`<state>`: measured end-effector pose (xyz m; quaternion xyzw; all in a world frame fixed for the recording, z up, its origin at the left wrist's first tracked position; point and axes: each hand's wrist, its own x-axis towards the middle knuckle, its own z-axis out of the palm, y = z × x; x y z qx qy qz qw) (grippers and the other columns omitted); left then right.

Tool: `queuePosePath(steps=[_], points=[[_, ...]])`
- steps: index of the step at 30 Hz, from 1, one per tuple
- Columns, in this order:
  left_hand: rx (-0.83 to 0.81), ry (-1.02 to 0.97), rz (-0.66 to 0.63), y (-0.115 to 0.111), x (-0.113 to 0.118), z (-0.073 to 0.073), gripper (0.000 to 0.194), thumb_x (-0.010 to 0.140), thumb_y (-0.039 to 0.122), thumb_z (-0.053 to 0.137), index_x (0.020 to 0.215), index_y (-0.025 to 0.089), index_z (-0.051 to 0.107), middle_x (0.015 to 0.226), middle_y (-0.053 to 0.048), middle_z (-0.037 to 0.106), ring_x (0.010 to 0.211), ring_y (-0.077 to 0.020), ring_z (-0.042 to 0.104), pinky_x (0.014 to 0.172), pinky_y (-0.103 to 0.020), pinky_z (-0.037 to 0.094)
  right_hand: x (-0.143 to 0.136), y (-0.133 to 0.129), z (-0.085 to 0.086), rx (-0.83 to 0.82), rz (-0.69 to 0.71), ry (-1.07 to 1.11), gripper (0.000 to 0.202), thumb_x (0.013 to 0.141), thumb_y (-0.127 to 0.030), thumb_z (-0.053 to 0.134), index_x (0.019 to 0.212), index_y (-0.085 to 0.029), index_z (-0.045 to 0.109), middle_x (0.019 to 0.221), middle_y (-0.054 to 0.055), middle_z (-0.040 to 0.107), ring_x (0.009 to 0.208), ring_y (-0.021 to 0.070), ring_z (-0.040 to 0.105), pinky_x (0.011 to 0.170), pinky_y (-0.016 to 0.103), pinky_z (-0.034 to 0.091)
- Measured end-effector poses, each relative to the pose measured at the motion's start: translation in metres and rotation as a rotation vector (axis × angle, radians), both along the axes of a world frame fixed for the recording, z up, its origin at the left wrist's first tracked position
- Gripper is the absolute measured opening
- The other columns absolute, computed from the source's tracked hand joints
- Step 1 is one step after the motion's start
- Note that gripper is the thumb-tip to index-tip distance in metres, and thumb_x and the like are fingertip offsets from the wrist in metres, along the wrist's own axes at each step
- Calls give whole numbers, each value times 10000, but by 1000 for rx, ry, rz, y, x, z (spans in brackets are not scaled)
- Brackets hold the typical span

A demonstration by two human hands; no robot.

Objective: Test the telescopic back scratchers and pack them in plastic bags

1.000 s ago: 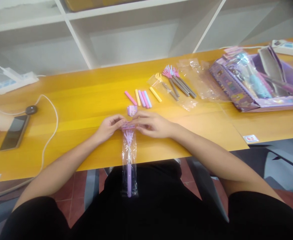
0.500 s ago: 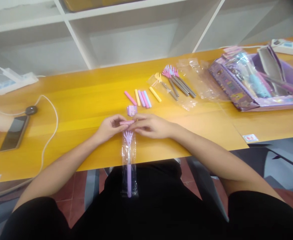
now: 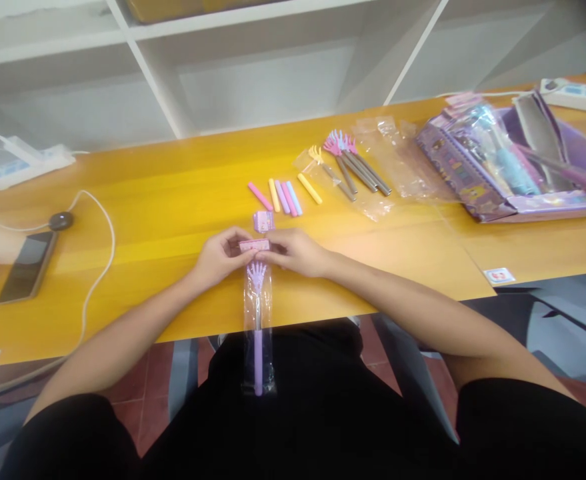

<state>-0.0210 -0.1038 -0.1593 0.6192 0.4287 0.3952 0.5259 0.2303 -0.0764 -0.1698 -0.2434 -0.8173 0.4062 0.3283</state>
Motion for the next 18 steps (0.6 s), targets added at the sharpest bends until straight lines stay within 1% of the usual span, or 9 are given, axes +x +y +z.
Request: queuePosePath(steps=[3, 6, 14, 18], points=[[1, -17, 0, 0, 0, 0, 509, 826, 523, 1028, 1045, 200, 701, 1017, -61, 794, 908, -195, 751, 846, -316, 638, 0, 0, 0, -1, 3, 2, 632, 1173, -761, 637, 862, -214, 584, 683, -22, 612, 669, 148, 537, 686, 296, 370], [1, -25, 1, 0, 0, -1, 562, 810, 560, 1047, 1049, 201, 687, 1025, -65, 792, 910, -193, 755, 843, -309, 640, 0, -1, 0, 0, 5, -1, 659, 1186, -787, 592, 857, -215, 585, 674, -24, 606, 667, 148, 540, 690, 297, 381], [-4, -34, -1, 1, 0, 1, 601, 791, 576, 1073, 1052, 197, 685, 1004, -61, 790, 872, -178, 746, 811, -291, 627, 2, 2, -2, 30, 7, -16, 648, 1200, -756, 569, 852, -210, 581, 721, -21, 589, 673, 130, 490, 679, 298, 355], [-6, -28, -5, -1, 1, 2, 595, 800, 579, 1068, 1050, 200, 683, 1018, -64, 793, 883, -180, 748, 820, -298, 628, 2, 2, -3, 45, 10, -14, 601, 1203, -699, 591, 853, -211, 572, 715, -32, 551, 673, 126, 475, 684, 300, 351]])
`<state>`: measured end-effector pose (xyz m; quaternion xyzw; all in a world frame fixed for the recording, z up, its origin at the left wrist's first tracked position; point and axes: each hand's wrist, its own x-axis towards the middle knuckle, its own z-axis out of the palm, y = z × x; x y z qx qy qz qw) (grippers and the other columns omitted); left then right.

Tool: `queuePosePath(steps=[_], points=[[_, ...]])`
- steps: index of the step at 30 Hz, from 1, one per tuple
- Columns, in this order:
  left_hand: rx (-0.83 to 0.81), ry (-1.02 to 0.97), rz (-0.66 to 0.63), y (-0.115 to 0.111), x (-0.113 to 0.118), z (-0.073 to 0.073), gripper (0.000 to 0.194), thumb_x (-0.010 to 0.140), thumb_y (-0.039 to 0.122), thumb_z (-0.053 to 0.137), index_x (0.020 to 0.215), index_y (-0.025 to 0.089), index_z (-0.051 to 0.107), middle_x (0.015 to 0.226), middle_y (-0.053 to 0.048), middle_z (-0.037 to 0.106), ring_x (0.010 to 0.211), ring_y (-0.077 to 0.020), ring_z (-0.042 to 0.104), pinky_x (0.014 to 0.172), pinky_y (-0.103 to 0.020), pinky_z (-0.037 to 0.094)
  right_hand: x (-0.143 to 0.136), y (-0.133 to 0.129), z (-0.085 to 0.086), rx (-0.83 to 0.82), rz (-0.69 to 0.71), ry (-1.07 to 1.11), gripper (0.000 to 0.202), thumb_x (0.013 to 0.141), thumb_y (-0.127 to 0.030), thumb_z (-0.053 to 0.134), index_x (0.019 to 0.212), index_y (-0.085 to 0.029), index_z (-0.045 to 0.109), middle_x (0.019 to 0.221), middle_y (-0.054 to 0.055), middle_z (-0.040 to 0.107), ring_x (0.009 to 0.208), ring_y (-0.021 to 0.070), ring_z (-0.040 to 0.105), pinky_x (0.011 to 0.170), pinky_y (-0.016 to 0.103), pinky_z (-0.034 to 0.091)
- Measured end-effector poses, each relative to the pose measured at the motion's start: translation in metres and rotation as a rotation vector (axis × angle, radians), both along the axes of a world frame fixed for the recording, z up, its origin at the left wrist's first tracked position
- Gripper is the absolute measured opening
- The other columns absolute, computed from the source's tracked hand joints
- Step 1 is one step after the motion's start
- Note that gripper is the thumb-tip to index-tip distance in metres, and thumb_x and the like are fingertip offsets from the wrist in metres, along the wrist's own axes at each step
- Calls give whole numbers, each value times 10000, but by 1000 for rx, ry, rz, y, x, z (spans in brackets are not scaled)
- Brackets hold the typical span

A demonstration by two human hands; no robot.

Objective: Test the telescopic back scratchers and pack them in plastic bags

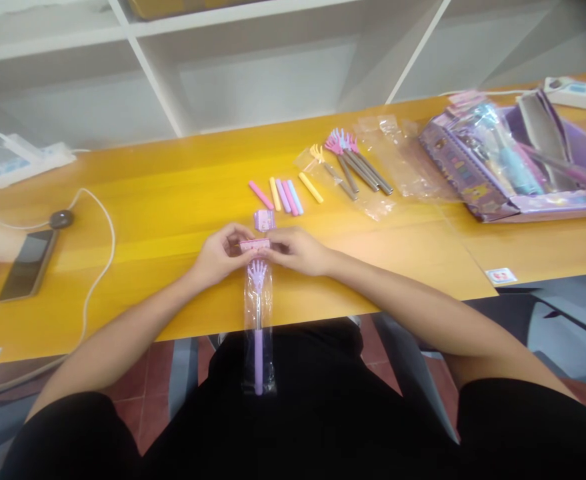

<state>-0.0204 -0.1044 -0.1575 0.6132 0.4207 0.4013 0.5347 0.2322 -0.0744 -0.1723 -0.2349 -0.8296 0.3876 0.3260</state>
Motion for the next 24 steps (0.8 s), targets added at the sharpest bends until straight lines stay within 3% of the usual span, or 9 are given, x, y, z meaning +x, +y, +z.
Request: queuePosePath(steps=[15, 24], points=[[13, 9, -15, 0, -1, 3, 542, 824, 508, 1050, 1045, 192, 669, 991, -46, 785, 865, -162, 753, 817, -275, 647, 1, 0, 2, 30, 9, 15, 530, 1201, -570, 617, 823, -203, 561, 690, -48, 529, 640, 107, 471, 662, 281, 341], [9, 22, -7, -1, -3, 6, 511, 827, 476, 1044, 1046, 188, 683, 1002, -53, 796, 870, -160, 759, 821, -270, 649, 1, 0, 3, 50, 5, 21, 552, 1214, -589, 595, 815, -214, 519, 688, -49, 511, 640, 106, 450, 660, 282, 331]])
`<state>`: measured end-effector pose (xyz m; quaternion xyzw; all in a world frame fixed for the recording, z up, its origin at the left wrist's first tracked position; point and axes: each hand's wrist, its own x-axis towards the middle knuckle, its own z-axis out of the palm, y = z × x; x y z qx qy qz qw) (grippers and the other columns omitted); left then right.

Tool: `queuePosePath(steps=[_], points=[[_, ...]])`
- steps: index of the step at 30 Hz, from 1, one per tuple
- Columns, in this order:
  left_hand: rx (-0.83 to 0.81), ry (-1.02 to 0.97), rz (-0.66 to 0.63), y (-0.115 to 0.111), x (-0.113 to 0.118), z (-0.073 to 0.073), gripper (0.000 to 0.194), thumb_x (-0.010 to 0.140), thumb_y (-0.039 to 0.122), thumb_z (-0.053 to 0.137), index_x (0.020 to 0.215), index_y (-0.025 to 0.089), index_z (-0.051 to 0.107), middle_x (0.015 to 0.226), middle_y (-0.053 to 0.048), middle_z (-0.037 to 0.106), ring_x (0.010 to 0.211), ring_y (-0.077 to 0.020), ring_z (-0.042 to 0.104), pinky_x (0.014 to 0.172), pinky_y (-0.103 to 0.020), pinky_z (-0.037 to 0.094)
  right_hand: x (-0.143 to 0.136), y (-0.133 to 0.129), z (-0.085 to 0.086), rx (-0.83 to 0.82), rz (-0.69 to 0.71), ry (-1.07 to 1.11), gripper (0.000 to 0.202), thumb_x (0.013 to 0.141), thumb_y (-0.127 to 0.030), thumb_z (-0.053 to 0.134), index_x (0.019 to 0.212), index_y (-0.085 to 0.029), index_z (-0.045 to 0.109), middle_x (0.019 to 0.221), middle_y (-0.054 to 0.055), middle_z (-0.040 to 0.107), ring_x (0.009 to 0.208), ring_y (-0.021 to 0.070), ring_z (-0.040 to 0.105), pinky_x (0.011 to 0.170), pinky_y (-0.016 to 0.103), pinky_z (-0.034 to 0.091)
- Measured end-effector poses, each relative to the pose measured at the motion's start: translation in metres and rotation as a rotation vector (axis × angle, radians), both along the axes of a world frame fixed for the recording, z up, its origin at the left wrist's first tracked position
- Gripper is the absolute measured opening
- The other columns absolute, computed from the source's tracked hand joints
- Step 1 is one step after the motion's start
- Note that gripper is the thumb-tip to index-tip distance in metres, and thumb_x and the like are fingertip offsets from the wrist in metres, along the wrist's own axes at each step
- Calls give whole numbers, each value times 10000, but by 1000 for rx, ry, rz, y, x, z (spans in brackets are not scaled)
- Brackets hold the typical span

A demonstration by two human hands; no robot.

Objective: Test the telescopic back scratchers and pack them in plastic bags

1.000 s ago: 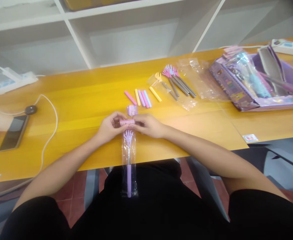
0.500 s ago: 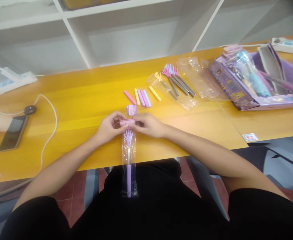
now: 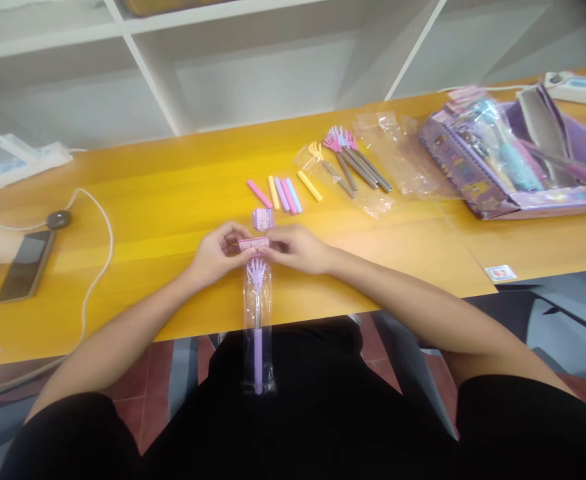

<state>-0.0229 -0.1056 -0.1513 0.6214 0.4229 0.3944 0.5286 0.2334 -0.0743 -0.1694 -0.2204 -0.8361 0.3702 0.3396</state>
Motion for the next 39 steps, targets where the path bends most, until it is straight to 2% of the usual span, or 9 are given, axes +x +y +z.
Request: queuePosePath(steps=[15, 22, 28, 39], points=[[-15, 11, -14, 2, -5, -2, 490, 812, 435, 1038, 1055, 183, 695, 1027, -63, 808, 873, -157, 766, 834, -272, 655, 3, 0, 1, 30, 17, 3, 513, 1218, -517, 598, 814, -218, 496, 693, -56, 493, 638, 100, 438, 665, 281, 332], [-15, 19, -21, 2, -5, 0, 472, 805, 405, 1035, 1054, 184, 701, 1025, -61, 811, 861, -153, 764, 819, -263, 653, 4, 2, 0, 36, 27, -9, 428, 1198, -440, 615, 845, -212, 532, 706, -53, 532, 646, 102, 462, 669, 277, 338], [-22, 26, -24, 2, -5, 0, 468, 804, 400, 1032, 1058, 184, 703, 1016, -59, 811, 858, -155, 766, 815, -263, 654, 5, 3, 0, 38, 39, -4, 427, 1185, -423, 622, 827, -212, 523, 695, -61, 501, 643, 99, 446, 665, 274, 334], [-39, 26, -20, 3, -5, 0, 467, 802, 429, 1022, 1056, 180, 719, 1055, -85, 825, 889, -170, 775, 840, -288, 659, 7, 2, 3, 21, 47, -48, 365, 1168, -391, 621, 859, -208, 556, 721, -54, 530, 663, 103, 461, 680, 273, 343]])
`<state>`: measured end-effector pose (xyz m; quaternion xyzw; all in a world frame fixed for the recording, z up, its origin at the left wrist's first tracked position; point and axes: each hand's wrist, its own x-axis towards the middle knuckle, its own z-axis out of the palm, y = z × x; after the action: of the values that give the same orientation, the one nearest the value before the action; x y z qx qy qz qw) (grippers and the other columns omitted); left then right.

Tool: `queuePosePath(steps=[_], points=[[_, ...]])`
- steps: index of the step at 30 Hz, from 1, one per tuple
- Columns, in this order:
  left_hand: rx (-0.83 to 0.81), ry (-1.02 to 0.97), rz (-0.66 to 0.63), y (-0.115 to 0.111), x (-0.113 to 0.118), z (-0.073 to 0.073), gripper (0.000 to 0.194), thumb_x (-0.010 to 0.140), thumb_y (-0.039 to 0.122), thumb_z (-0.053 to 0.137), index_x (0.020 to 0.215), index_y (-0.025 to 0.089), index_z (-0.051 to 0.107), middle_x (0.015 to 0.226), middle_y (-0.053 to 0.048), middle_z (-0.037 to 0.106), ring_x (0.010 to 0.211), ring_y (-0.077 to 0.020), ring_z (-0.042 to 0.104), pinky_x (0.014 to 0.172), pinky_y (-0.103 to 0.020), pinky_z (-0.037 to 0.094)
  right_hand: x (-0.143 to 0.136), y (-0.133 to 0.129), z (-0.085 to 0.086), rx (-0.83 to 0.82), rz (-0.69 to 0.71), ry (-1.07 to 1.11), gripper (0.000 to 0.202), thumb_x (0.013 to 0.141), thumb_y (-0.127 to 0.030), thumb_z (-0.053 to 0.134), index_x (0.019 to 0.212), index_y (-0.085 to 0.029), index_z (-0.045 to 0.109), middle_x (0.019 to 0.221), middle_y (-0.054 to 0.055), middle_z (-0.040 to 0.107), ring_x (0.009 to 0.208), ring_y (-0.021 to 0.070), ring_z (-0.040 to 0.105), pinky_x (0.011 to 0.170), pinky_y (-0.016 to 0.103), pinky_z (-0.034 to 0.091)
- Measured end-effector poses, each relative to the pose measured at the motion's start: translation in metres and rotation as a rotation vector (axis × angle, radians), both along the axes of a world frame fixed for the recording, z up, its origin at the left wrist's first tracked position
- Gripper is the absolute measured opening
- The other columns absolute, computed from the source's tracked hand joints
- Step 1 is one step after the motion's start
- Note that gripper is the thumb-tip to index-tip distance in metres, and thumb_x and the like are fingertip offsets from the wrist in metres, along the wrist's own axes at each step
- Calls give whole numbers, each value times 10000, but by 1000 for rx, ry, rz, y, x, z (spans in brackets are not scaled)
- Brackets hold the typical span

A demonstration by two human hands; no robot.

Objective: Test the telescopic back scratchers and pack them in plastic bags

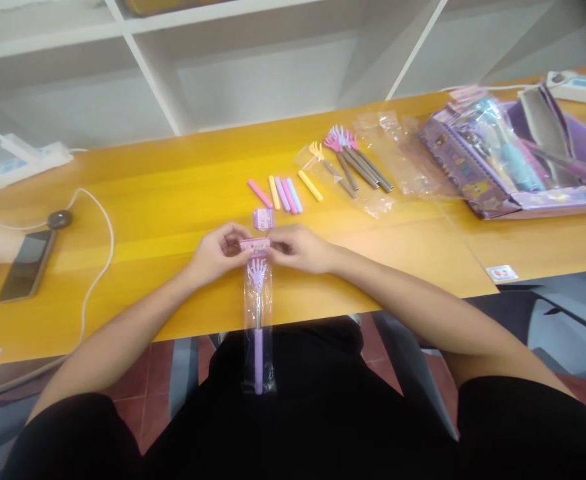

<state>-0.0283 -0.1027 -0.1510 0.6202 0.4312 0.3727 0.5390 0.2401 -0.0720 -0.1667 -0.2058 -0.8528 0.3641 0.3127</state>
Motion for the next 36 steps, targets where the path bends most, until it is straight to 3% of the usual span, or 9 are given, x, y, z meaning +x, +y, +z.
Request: queuePosePath(steps=[14, 19, 22, 25, 29, 32, 36], points=[[-11, -2, -12, 0, -2, -1, 434, 804, 379, 1003, 1070, 177, 725, 1072, -79, 807, 907, -168, 766, 840, -283, 644, 2, 1, -2, -39, -6, -33, 255, 1089, -275, 645, 851, -188, 609, 736, -47, 559, 672, 98, 464, 688, 269, 348], [-8, -14, -7, 1, -1, -4, 440, 791, 370, 1002, 1069, 182, 717, 1067, -74, 796, 898, -165, 748, 836, -281, 631, 4, -1, 1, -111, 14, -52, 240, 1146, -323, 642, 1002, -152, 728, 787, -20, 662, 670, 100, 542, 668, 260, 402], [5, -35, 2, 1, -1, -3, 458, 783, 391, 1013, 1056, 184, 710, 1063, -70, 788, 903, -166, 739, 837, -279, 626, 4, -6, 6, -312, 111, -108, 385, 1196, -479, 634, 1214, -123, 780, 804, -9, 713, 613, 109, 636, 615, 251, 468], [17, -55, 10, 0, -2, -1, 455, 805, 402, 1021, 1060, 184, 714, 1066, -66, 778, 917, -166, 733, 846, -274, 620, 1, -14, 10, -560, 212, -155, 490, 1149, -567, 714, 1363, -131, 780, 753, -38, 706, 557, 110, 651, 581, 237, 520], [7, -79, -2, -1, -5, 0, 480, 825, 427, 1040, 1097, 192, 722, 1079, -63, 783, 944, -174, 743, 838, -265, 616, -7, -24, 16, -824, 333, -180, 471, 1061, -600, 864, 1113, -145, 756, 676, -60, 676, 551, 81, 614, 594, 206, 534], [-48, -88, -61, -3, -3, 0, 524, 813, 429, 1064, 1146, 196, 732, 1076, -69, 810, 961, -202, 789, 860, -295, 651, -11, -28, 21, -905, 403, -210, 427, 1045, -530, 916, 1072, -139, 746, 733, -39, 722, 595, 76, 661, 632, 197, 565], [-116, -112, -156, -9, 2, 0, 649, 783, 409, 1089, 1288, 206, 735, 1186, -123, 858, 1074, -278, 855, 915, -370, 711, -17, -35, 26, -940, 417, -234, 185, 1133, -289, 819, 1191, -115, 792, 805, -28, 754, 650, 67, 705, 686, 179, 609]])
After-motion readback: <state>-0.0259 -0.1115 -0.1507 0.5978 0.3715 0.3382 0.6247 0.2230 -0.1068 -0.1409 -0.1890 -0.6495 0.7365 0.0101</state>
